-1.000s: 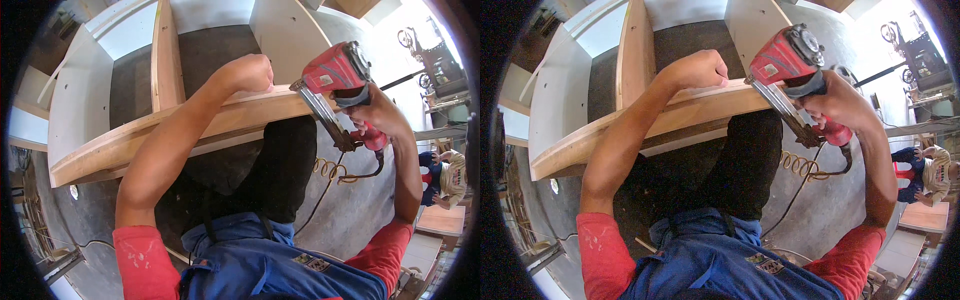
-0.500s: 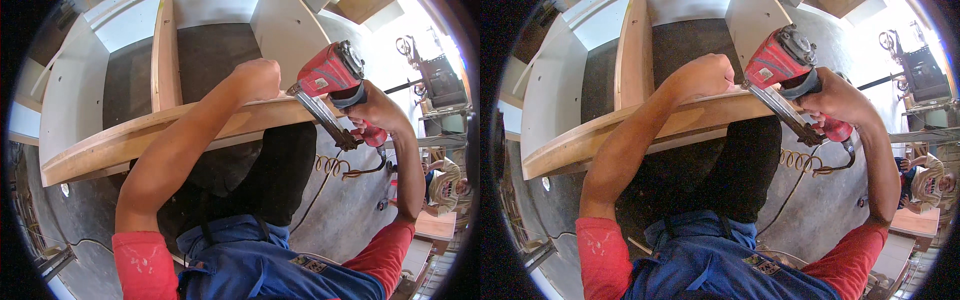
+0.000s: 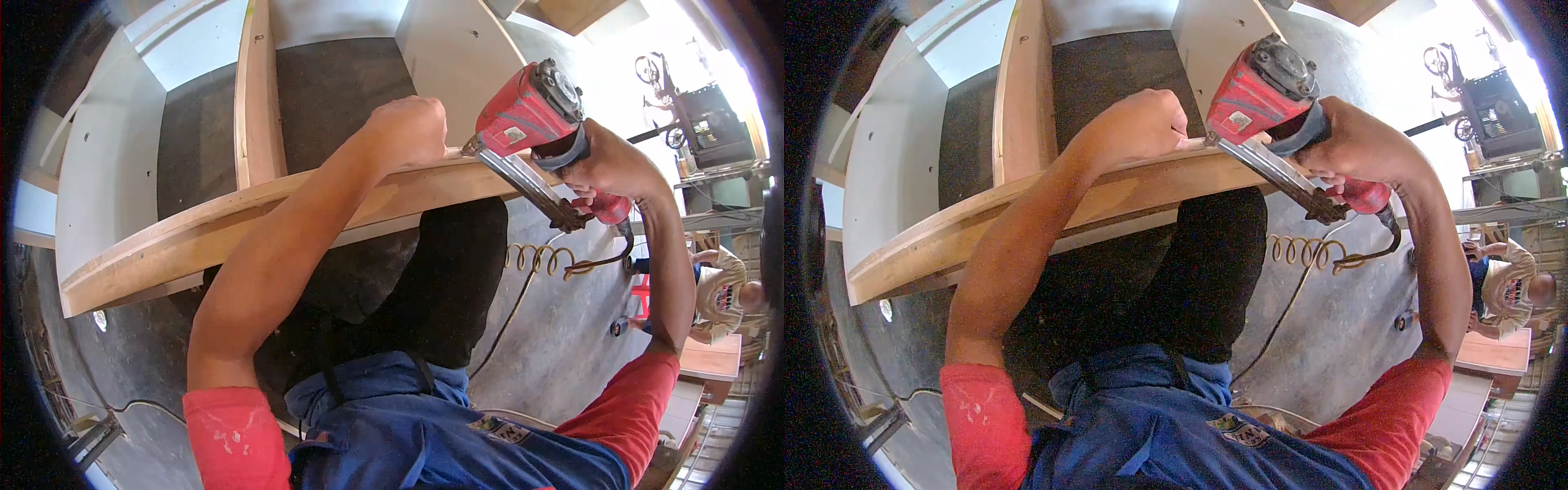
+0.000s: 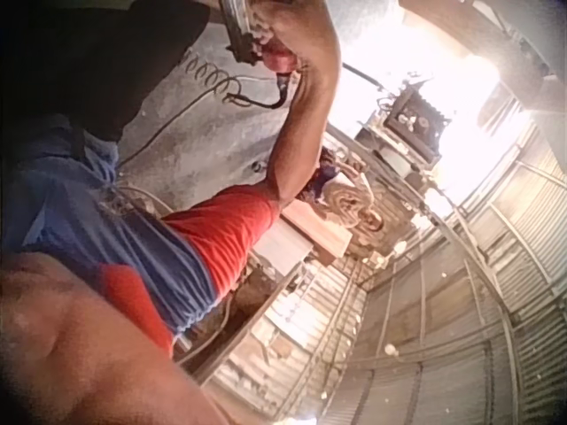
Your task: The person assembles a cabinet by positioning a wooden trim piece along the edge of a white cabinet frame and securing it using a pneumatic nail gun.
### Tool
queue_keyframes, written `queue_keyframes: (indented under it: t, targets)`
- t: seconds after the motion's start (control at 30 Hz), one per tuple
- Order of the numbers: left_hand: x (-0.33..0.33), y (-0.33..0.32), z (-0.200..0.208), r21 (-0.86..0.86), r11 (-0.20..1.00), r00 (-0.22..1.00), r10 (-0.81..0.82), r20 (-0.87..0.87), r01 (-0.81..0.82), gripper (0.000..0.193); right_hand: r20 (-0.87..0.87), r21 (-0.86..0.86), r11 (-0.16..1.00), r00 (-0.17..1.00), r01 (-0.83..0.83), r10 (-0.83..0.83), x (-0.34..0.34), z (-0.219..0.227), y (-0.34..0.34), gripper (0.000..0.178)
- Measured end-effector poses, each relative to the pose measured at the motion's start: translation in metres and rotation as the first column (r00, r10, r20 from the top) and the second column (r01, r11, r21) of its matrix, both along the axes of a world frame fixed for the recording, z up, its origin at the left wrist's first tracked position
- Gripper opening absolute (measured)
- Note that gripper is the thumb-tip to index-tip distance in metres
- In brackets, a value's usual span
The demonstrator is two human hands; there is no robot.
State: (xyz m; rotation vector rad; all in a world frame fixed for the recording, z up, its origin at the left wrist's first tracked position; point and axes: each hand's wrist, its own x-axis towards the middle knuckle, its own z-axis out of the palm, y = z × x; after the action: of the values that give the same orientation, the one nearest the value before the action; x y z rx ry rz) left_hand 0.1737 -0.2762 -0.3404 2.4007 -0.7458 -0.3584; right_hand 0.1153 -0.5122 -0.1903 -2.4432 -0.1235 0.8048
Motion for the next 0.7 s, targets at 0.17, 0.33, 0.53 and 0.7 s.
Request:
queue_keyframes:
  t: [0.17,0.33,0.53,0.7]
  targets:
    - [-0.001,0.006,-0.016,-0.159,0.987,0.996,0.037,0.075,-0.025,0.022,0.028,-0.003,1.000,0.999,0.031,-0.031,-0.005,-0.001,0.005,0.010]
    - [-0.006,0.009,-0.003,-0.081,0.996,0.998,-0.034,0.060,0.039,0.022,-0.022,-0.019,0.997,0.997,0.069,-0.069,-0.006,-0.005,-0.006,0.039]
    - [0.007,0.012,-0.012,-0.097,0.993,0.998,-0.066,0.020,0.067,0.022,0.179,0.157,0.962,0.952,0.223,-0.249,-0.050,-0.017,-0.025,0.029]
    - [0.008,0.010,-0.009,-0.120,0.992,0.996,-0.045,-0.082,0.035,0.022,0.330,0.440,0.745,0.681,0.502,-0.654,-0.152,-0.086,-0.099,0.046]
